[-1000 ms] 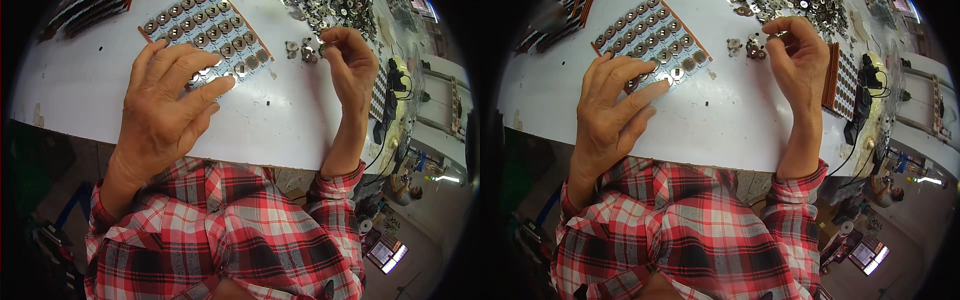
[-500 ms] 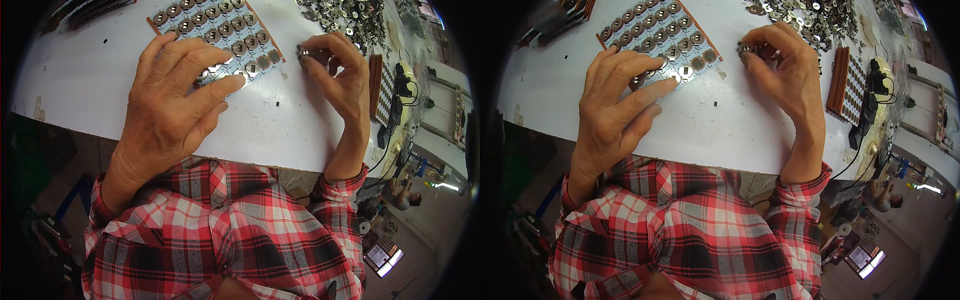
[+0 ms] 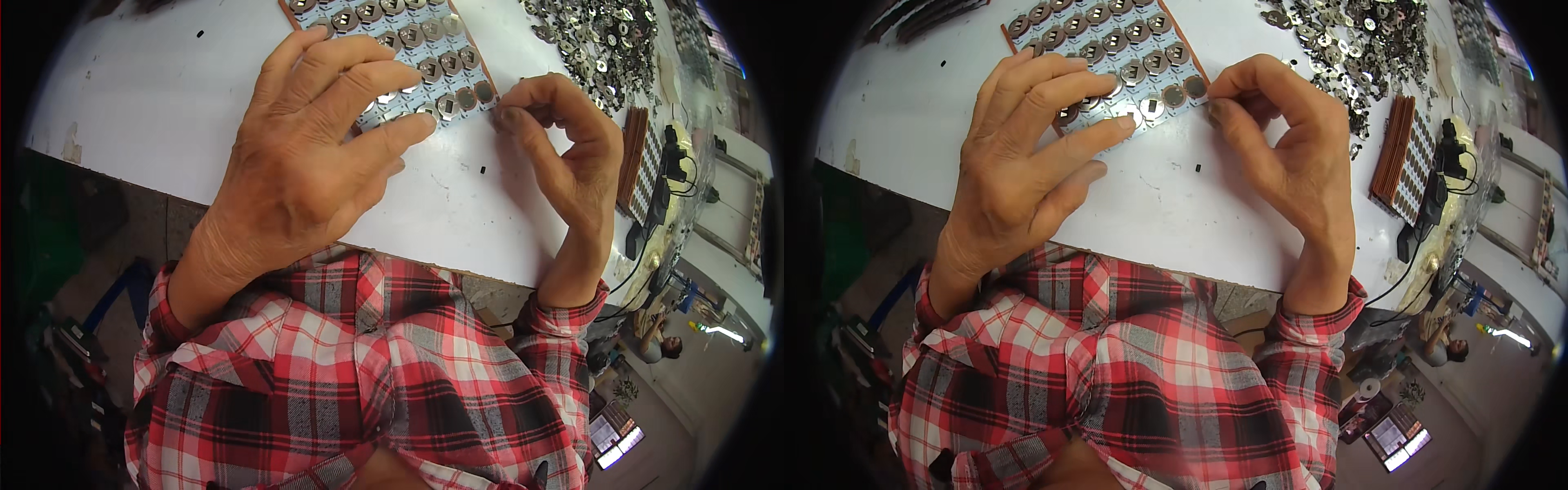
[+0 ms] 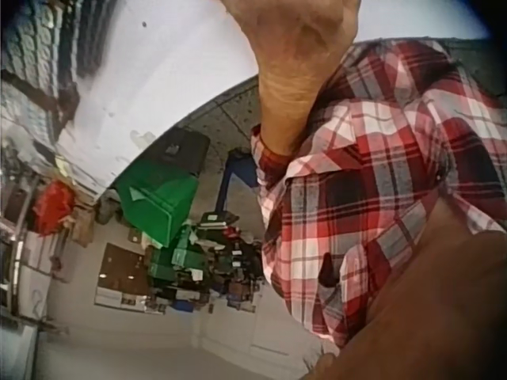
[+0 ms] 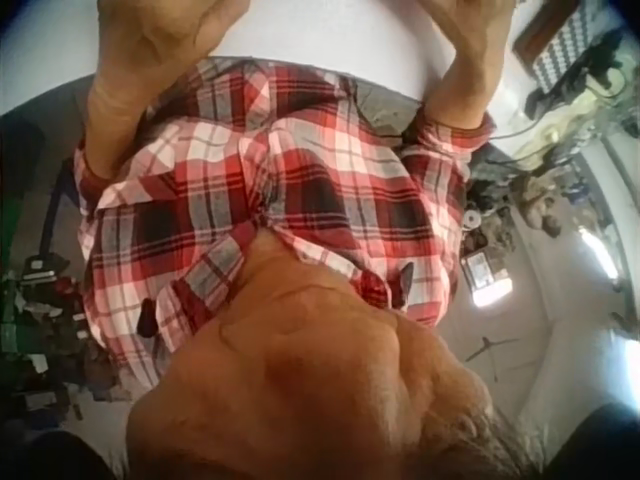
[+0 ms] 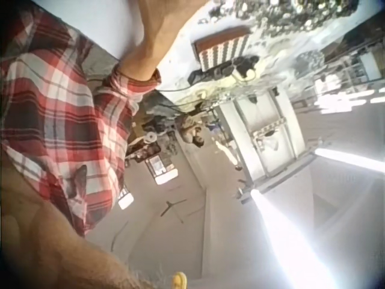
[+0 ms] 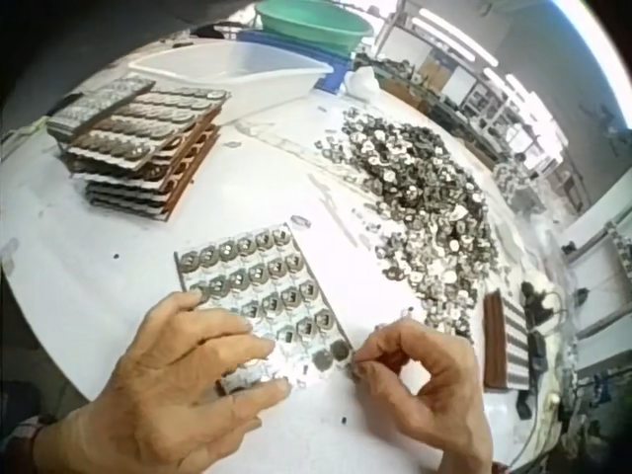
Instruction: Placing small metal components into a grid template on a production workbench.
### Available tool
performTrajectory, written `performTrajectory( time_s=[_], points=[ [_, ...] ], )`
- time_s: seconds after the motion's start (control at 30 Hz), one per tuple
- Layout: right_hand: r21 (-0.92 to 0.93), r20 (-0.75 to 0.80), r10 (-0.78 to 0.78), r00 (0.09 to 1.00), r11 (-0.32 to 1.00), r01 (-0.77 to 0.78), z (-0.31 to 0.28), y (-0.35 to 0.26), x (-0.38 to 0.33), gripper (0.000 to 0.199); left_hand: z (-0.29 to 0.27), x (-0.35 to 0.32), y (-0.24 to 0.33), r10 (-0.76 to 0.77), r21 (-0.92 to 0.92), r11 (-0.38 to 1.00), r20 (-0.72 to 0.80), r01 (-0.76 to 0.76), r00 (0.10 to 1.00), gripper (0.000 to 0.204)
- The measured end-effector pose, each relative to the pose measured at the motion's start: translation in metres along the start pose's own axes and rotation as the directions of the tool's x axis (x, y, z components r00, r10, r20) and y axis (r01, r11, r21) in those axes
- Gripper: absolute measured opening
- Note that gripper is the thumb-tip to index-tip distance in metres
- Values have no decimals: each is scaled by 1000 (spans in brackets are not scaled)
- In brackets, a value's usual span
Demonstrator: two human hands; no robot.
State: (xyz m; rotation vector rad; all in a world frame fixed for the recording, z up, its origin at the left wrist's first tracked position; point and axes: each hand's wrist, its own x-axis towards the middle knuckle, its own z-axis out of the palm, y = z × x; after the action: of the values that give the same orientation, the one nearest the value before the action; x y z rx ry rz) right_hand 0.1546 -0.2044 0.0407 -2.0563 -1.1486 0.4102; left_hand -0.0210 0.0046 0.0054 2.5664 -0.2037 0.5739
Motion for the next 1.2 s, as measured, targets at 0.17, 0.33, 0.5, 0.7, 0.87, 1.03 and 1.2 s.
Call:
performTrajectory(
  time_s=[0.17,0.33,0.5,0.7,0.87,1.03,1.2],
  points=[
    [-14,-80,-103,992,995,102,-1,-2,1,17,0,2,3,27,-21,999,20,-26,999,51],
    [58,-198,-81,977,994,94,8,0,2,19,0,2,5,-11,-17,1000,104,12,994,59],
    [375,-136,103,985,926,-45,20,-3,4,14,1,3,3,-11,-31,999,113,14,994,59],
    [231,-125,63,990,972,-33,25,-5,7,10,2,3,4,-20,-25,999,114,23,993,60],
    [182,-151,84,985,982,-56,27,-9,6,9,5,0,7,-33,2,999,88,33,996,58],
    [191,-130,68,989,981,-43,26,-8,7,9,10,0,6,-16,72,997,29,13,999,52],
    [173,-107,1,994,985,17,27,-1,6,10,11,1,5,-4,38,999,11,4,1000,51]
  ],
)
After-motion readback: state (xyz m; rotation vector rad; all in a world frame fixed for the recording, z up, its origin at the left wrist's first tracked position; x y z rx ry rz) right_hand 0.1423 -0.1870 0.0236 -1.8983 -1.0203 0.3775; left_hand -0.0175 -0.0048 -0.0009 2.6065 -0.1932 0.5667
